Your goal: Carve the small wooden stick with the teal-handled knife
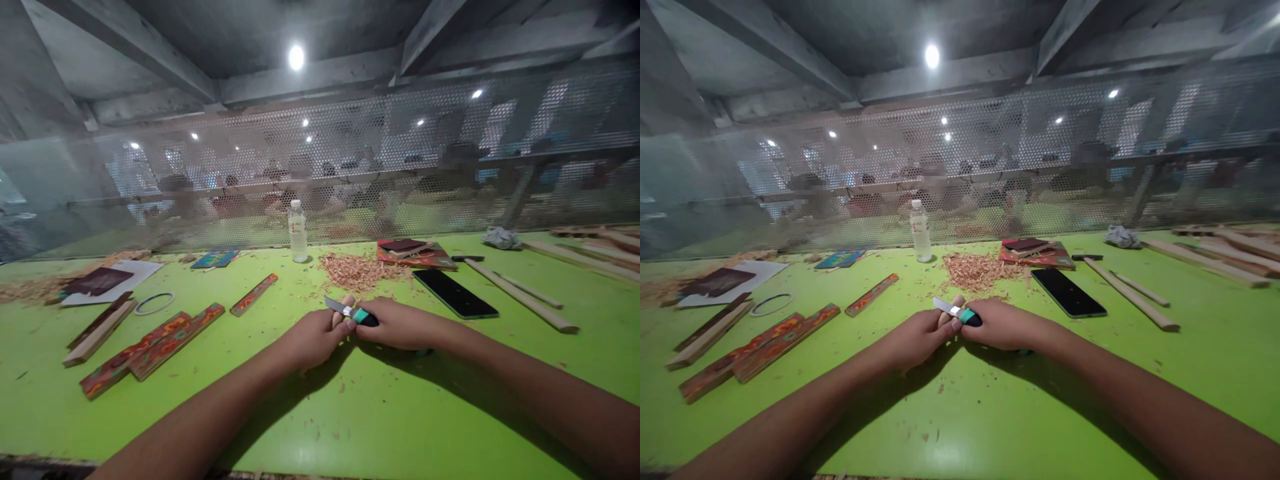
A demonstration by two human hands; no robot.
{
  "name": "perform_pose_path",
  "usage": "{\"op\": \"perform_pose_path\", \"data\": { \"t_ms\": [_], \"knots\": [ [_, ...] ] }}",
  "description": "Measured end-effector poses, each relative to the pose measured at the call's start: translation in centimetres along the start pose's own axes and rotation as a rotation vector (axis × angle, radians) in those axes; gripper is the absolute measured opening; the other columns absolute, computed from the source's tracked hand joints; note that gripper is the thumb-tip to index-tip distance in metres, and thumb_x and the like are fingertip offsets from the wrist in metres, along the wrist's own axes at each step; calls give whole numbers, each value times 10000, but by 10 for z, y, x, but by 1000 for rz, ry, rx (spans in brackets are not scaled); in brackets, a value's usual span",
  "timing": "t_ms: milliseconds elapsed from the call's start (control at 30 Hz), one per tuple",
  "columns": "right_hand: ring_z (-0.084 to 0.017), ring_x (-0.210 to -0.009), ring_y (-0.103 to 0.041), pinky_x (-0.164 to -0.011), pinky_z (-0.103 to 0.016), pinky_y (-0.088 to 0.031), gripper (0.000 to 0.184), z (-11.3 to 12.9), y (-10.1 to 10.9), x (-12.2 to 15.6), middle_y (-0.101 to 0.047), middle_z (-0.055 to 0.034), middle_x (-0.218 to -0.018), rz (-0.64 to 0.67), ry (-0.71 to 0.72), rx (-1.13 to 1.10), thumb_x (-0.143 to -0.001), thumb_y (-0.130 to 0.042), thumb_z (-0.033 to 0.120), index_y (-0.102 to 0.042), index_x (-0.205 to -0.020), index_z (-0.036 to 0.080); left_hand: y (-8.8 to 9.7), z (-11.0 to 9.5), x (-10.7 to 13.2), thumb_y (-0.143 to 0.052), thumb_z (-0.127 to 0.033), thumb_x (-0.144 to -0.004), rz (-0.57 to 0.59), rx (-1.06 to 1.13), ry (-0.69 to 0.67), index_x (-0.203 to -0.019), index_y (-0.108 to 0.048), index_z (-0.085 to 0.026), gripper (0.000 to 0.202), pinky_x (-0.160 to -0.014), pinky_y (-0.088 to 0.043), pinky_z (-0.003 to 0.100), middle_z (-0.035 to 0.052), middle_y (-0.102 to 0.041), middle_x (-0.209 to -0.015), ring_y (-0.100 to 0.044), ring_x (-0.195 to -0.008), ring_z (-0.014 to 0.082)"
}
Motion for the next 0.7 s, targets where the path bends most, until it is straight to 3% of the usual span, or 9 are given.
{"op": "perform_pose_path", "data": {
  "t_ms": [433,700],
  "knots": [
    [-184,-699,-580,-585,-260,-358,216,0,0,0,-718,-46,-823,10,-2,9,-894,-559,404,-645,-875,206,0,-1,-1,-506,-420,-1009,-18,-141,-37,-1116,-741,-170,359,-731,-466,315,90,-744,-874,-651,-790,245],
    [-187,-694,-590,-575,-261,-349,241,-1,0,1,-733,-49,-835,14,13,-12,-909,-557,425,-658,-876,209,0,-2,0,-508,-416,-1009,-13,-141,-25,-1059,-739,-170,341,-713,-463,310,73,-723,-786,-643,-757,240]
  ]
}}
Point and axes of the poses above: each hand's wrist, its own x-axis away from the middle knuckle, its own y-axis out of the back of the hand, z = x × y, the point moved 1 cm from there along -x, towards the middle knuckle
